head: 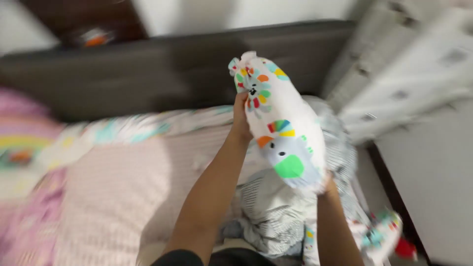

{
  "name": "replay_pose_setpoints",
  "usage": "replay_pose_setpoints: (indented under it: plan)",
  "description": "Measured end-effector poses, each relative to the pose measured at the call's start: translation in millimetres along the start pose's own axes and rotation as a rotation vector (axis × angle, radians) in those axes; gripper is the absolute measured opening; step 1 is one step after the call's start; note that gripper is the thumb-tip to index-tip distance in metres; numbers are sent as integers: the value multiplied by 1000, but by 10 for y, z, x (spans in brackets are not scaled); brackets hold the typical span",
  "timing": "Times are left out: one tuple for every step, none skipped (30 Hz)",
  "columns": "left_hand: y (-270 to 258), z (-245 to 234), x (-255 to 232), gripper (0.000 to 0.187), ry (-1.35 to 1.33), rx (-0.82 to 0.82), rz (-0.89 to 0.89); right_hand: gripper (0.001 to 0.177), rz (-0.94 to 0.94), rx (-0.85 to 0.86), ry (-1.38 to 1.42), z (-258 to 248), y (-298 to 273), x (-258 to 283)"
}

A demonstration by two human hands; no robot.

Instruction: Arranging and organizing various decorative pillows and plush toys on a bed.

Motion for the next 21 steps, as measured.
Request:
replay_pose_setpoints:
  plan:
    - [-166, 19, -278, 48, -25, -19, 24, 72, -19, 31, 76, 132, 144, 174]
    - [-344, 59, -571, 50, -47, -29, 49, 75, -41, 60, 152, 293, 303, 359]
    - [-525, -93, -882, 50, -46, -41, 109, 79, -58, 88, 229, 542, 493, 445]
    - [-715, -258, -1177, 48, 5, -58, 164, 83, -64, 114, 309, 804, 669, 508]
    - [-911, -422, -1467, 47, 56, -78, 218, 87, -65, 137, 390, 1084, 852, 564]
    - [-1216, -430, -1757, 47, 55, -97, 262, 87, -42, 178, 378, 1476, 1024, 467]
    - [-1524, -516, -2025, 50, 220, -277, 257, 78, -65, 361, 289, 1950, 1166, 401]
    - [-1795, -595, -2272, 54, 377, -459, 231, 69, -90, 532, 205, 2389, 1267, 325]
    - [-2054, -716, -2484, 54, 368, -482, 257, 69, -70, 560, 200, 2942, 1323, 374]
    - [-2285, -817, -2660, 60, 555, -495, 236, 60, -25, 488, 169, 3422, 1374, 380]
    - [-2514, -920, -2829, 66, 741, -509, 210, 57, 19, 416, 136, 3900, 1414, 381]
    - [-2771, -1109, -2970, 66, 738, -521, 217, 57, 28, 427, 135, 4293, 1400, 448]
    - [-3021, -1317, -3095, 67, 779, -550, 161, 58, 55, 409, 123, 4674, 1403, 505]
    - [-3232, -1527, -3235, 68, 819, -571, 104, 60, 76, 387, 109, 5046, 1440, 581]
    - [-3466, -1640, -3401, 68, 817, -577, 112, 60, 78, 395, 105, 5351, 1502, 535]
    - [-3710, -1767, -3561, 67, 861, -609, 134, 60, 107, 376, 79, 5625, 1556, 461]
    - [-3948, -1902, -3723, 66, 906, -642, 156, 60, 135, 356, 53, 5899, 1619, 380]
    - [-4156, -1988, -3874, 66, 896, -650, 155, 60, 146, 358, 49, 6163, 1715, 241]
    - [-4369, -2105, -4017, 66, 863, -700, 133, 60, 190, 332, 40, 6404, 1818, 76]
    - [-4557, -2225, -4153, 68, 831, -745, 114, 60, 230, 305, 28, 6624, 1935, -83]
    - [-4679, -2402, -4302, 68, 822, -748, 114, 60, 237, 305, 23, 6814, 2017, -209]
Point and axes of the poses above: each hand's wrist, its own y-axis towards the middle knuckle, its own z-axis out of the palm, x = y × z, the point moved 6 cm from there along y, towards the middle knuckle, and after that the axes turned 5 degrees about -y, right-handed, at the moved point
